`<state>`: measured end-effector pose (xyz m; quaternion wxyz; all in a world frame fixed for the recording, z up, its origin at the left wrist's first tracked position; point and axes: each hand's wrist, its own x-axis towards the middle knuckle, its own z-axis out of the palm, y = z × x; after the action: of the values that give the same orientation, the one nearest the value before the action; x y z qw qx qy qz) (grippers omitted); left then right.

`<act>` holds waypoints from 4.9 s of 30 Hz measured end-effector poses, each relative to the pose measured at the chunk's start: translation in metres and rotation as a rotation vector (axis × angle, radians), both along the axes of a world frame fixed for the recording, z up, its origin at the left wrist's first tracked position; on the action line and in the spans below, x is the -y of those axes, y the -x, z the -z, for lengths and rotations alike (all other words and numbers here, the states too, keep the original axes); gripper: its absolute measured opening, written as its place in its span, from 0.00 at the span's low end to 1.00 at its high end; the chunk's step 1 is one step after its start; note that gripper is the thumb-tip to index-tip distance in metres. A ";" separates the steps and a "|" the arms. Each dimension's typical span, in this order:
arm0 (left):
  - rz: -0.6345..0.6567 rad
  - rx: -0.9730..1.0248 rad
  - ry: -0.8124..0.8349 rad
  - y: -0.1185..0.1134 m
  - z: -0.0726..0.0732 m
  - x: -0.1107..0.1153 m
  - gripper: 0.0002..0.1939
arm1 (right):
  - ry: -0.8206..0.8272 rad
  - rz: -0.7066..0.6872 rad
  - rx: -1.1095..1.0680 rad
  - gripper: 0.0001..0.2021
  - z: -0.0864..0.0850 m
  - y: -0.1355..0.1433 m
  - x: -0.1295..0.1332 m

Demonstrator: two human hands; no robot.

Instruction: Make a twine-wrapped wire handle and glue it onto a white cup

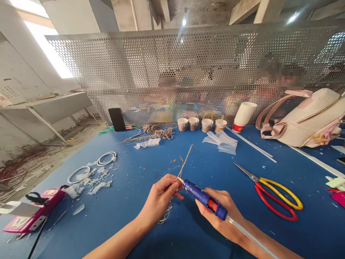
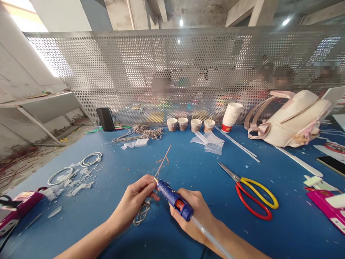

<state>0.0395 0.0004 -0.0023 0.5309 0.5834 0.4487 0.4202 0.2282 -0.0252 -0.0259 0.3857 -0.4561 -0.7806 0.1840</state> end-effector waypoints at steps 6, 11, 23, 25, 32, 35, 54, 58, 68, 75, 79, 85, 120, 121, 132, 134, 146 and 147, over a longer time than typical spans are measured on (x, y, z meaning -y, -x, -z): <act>-0.011 0.000 0.023 0.001 0.003 -0.001 0.15 | -0.001 0.069 0.010 0.13 0.000 -0.003 -0.004; -0.015 0.005 0.026 0.000 0.002 -0.001 0.15 | 0.016 0.066 -0.006 0.13 -0.005 -0.002 -0.003; -0.009 0.009 0.020 0.000 0.002 0.000 0.15 | 0.035 0.063 -0.042 0.13 -0.006 -0.002 -0.003; -0.010 0.002 0.025 0.001 0.003 0.000 0.15 | 0.049 0.090 -0.062 0.13 -0.007 -0.003 -0.004; -0.008 0.005 0.033 0.000 0.003 0.000 0.16 | 0.067 0.062 -0.051 0.13 -0.007 -0.004 -0.003; -0.006 0.006 0.035 0.000 0.003 0.001 0.16 | 0.077 0.092 -0.085 0.14 -0.010 -0.003 -0.004; -0.036 0.225 0.229 0.008 0.009 -0.007 0.12 | 0.302 0.451 0.014 0.15 0.018 -0.024 -0.059; -0.056 0.242 0.248 0.007 0.005 -0.005 0.12 | 0.301 0.458 0.079 0.13 0.018 -0.022 -0.064; -0.048 0.298 0.237 0.006 -0.003 0.002 0.10 | 0.387 0.309 0.125 0.14 0.011 -0.047 0.016; 0.032 0.293 0.231 -0.002 -0.004 0.012 0.11 | 0.499 -0.018 -0.374 0.10 -0.021 0.008 0.003; 0.058 0.276 0.235 0.000 -0.003 0.013 0.12 | 0.671 -0.167 -0.797 0.10 -0.021 0.031 -0.024; 0.049 0.210 0.210 0.003 -0.003 0.009 0.11 | 0.761 -0.186 -1.040 0.08 -0.009 0.038 -0.028; -0.118 0.333 0.382 0.004 0.007 0.001 0.16 | 0.836 -0.095 -1.236 0.09 -0.001 0.034 -0.023; -0.117 0.349 0.393 0.004 0.007 0.001 0.16 | 0.843 -0.135 -1.304 0.09 0.001 0.034 -0.023; -0.207 0.459 0.309 0.013 0.001 -0.011 0.10 | 1.122 -0.326 -1.279 0.09 -0.001 0.036 -0.014; -0.244 0.517 0.304 0.017 -0.001 -0.015 0.09 | 1.109 -0.321 -1.207 0.10 -0.001 0.036 -0.011; -0.286 0.719 0.266 0.033 -0.013 -0.021 0.09 | 1.075 -0.518 -0.895 0.14 -0.010 0.016 0.000; -0.276 0.729 0.265 0.034 -0.014 -0.021 0.09 | 1.039 -0.534 -0.890 0.14 -0.011 0.013 0.001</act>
<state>0.0056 0.0217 0.0121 0.6642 0.2572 0.3556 0.6051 0.2154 -0.0263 -0.0150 0.3419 -0.2565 -0.4468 0.7859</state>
